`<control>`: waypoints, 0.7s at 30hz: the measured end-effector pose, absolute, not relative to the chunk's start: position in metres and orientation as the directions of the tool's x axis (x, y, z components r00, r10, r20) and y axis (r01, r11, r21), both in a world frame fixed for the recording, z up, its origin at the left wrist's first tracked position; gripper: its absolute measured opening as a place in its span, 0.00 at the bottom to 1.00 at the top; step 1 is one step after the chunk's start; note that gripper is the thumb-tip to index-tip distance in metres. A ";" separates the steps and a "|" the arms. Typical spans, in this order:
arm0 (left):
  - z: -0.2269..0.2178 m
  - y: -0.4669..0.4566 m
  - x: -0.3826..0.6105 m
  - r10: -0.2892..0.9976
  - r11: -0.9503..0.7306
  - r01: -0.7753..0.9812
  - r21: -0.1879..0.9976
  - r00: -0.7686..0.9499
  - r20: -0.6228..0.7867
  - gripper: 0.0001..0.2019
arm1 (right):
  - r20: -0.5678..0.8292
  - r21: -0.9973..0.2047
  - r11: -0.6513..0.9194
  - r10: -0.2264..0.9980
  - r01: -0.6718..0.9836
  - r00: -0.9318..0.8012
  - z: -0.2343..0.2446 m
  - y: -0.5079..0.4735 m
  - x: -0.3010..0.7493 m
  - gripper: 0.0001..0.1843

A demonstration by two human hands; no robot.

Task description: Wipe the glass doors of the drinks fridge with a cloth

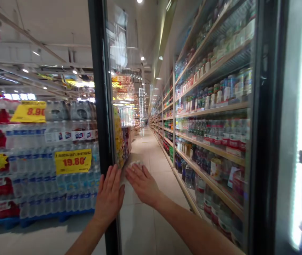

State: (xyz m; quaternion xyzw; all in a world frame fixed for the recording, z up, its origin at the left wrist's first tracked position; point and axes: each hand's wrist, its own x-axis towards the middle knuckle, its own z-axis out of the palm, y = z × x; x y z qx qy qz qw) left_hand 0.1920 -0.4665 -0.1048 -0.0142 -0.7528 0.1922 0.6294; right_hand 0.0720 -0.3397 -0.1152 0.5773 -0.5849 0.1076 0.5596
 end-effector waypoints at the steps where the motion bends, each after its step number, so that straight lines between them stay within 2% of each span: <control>1: -0.104 -0.468 0.195 0.254 0.929 -0.221 -0.297 -0.201 0.946 0.33 | 0.740 0.559 0.269 -0.589 -0.784 0.326 -0.129 -0.341 0.076 0.20; 4: -0.107 -0.475 0.203 0.236 0.930 -0.232 -0.284 -0.211 0.948 0.33 | 0.613 0.677 0.146 -0.654 -0.722 0.443 -0.171 -0.340 0.082 0.18; 6: -0.110 -0.481 0.207 0.238 0.927 -0.237 -0.290 -0.225 0.945 0.33 | 0.582 0.703 0.117 -0.661 -0.701 0.473 -0.178 -0.343 0.083 0.17; 12: -0.115 -0.484 0.209 0.188 0.934 -0.260 -0.246 -0.229 0.955 0.34 | 0.713 0.599 0.240 -0.594 -0.764 0.372 -0.106 -0.369 0.085 0.19; 14: -0.113 -0.483 0.207 0.193 0.936 -0.250 -0.248 -0.224 0.955 0.34 | 0.685 0.632 0.219 -0.607 -0.743 0.404 -0.093 -0.372 0.083 0.19; 18: -0.104 -0.482 0.203 0.207 0.936 -0.241 -0.255 -0.207 0.956 0.33 | 0.571 0.760 0.115 -0.589 -0.640 0.572 -0.078 -0.371 0.075 0.17; 21: -0.097 -0.483 0.201 0.179 0.944 -0.243 -0.222 -0.185 0.966 0.33 | 0.654 0.710 0.195 -0.538 -0.676 0.532 -0.049 -0.376 0.073 0.18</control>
